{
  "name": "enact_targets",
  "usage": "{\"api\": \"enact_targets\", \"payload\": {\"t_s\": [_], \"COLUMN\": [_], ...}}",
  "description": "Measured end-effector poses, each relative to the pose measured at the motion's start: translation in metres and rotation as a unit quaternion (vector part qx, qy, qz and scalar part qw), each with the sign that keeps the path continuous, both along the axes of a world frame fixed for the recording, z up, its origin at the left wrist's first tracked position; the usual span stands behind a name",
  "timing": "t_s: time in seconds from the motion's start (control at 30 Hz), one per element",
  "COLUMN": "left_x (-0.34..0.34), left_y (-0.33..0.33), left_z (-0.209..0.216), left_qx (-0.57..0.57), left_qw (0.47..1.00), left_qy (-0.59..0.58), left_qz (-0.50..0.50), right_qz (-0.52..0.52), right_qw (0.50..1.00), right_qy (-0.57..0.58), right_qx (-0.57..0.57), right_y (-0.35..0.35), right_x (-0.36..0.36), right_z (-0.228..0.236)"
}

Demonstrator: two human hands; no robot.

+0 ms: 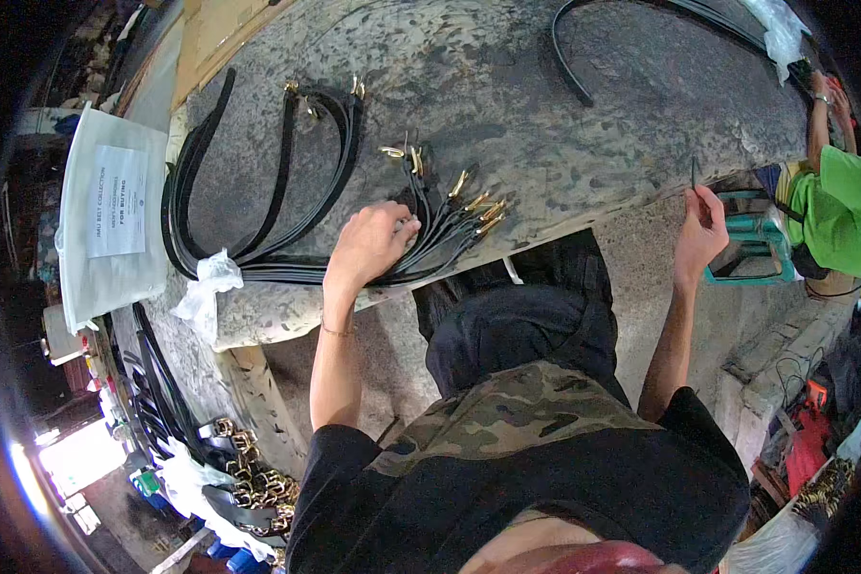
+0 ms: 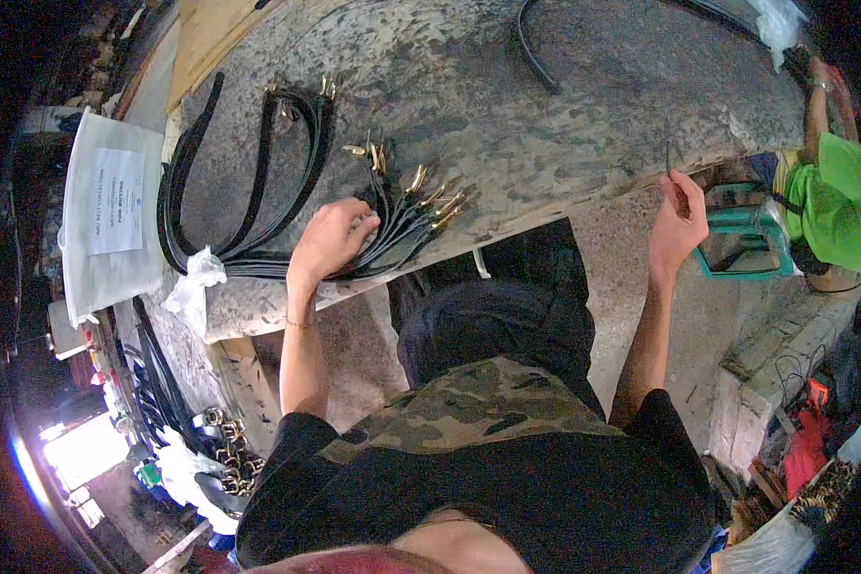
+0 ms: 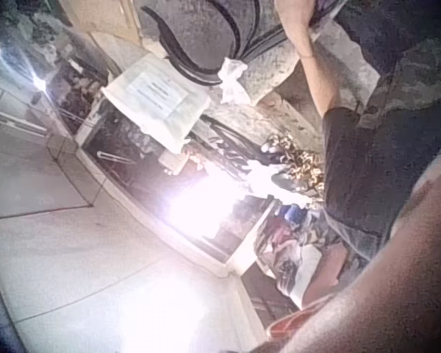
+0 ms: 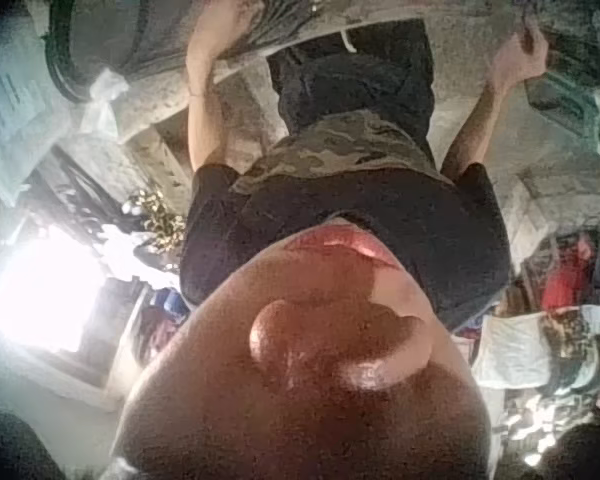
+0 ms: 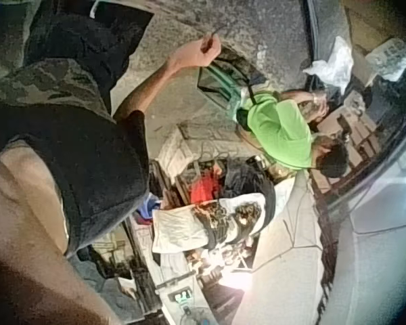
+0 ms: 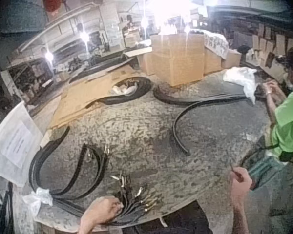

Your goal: Manually assemble and clean hardware on black leather straps.

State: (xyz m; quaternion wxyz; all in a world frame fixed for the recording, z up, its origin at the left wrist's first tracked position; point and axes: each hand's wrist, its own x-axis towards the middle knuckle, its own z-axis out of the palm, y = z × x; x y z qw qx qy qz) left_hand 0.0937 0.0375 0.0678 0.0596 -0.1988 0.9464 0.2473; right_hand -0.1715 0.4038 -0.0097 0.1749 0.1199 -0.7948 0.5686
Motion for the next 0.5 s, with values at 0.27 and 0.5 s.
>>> {"api": "enact_targets", "payload": {"t_s": [0.27, 0.5], "left_x": [-0.003, 0.002], "left_y": [0.006, 0.044], "left_z": [0.003, 0.02], "left_qx": [0.046, -0.002], "left_qw": [0.996, 0.963], "left_qy": [-0.015, 0.249], "left_qz": [0.068, 0.103], "right_qz": [0.091, 0.117], "right_qw": [0.966, 0.964], "right_qy": [0.07, 0.066], "right_qx": [0.233, 0.23], "right_y": [-0.005, 0.004], "right_x": [0.003, -0.004], "right_z": [-0.003, -0.017]}}
